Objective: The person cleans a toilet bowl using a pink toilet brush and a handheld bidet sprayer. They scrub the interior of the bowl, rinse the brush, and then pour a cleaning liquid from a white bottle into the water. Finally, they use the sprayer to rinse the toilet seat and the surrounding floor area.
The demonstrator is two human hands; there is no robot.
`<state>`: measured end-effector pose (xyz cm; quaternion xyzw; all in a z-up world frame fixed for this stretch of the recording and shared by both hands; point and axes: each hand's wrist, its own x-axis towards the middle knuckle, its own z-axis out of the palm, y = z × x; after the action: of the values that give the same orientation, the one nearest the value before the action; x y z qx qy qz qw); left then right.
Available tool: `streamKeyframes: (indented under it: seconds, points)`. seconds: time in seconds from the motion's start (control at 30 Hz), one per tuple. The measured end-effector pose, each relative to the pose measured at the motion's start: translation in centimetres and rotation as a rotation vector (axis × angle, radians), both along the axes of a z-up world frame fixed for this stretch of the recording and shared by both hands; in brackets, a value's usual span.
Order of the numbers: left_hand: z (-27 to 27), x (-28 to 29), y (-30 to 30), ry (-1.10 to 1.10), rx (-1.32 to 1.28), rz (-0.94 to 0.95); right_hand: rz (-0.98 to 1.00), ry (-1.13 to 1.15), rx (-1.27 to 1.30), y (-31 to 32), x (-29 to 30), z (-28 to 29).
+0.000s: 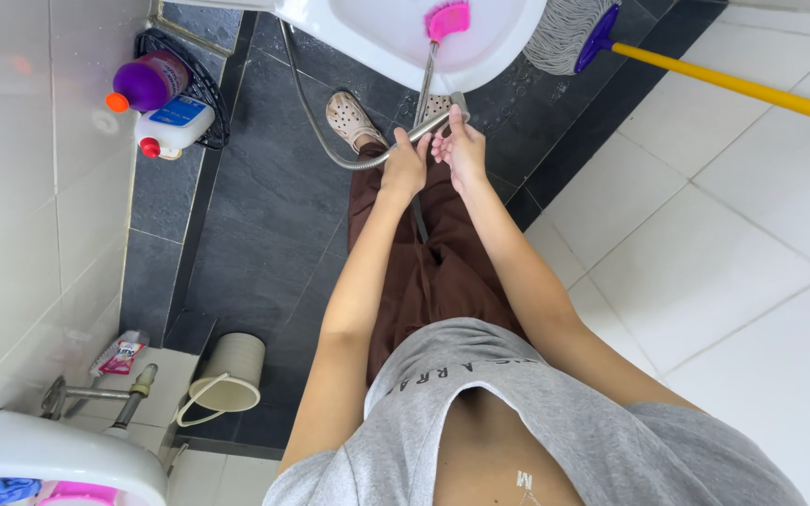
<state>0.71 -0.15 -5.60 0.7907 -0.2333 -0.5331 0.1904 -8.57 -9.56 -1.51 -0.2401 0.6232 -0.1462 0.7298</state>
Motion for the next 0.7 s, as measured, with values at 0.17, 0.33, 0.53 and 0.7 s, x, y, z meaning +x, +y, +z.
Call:
streamKeyframes:
  seconds: [0.17,0.33,0.53,0.7]
  points:
    - [1.5,-1.1,-0.9,0.013,0.024,0.027,-0.072,0.181,0.020,-0.2,-0.6,-0.1]
    - [0.2,-2.6,-1.1,0.029,0.018,0.058,0.001,0.041,-0.019,-1.2,-2.4,-0.8]
    - [0.9,-2.0,-1.5,0.019,0.063,0.059,0.139,-0.139,-0.078,-1.6,-1.6,-0.9]
    - [-0.4,-3.4,-1.2,-0.019,0.041,0.085,0.040,-0.052,-0.033,-1.6,-2.1,-2.3]
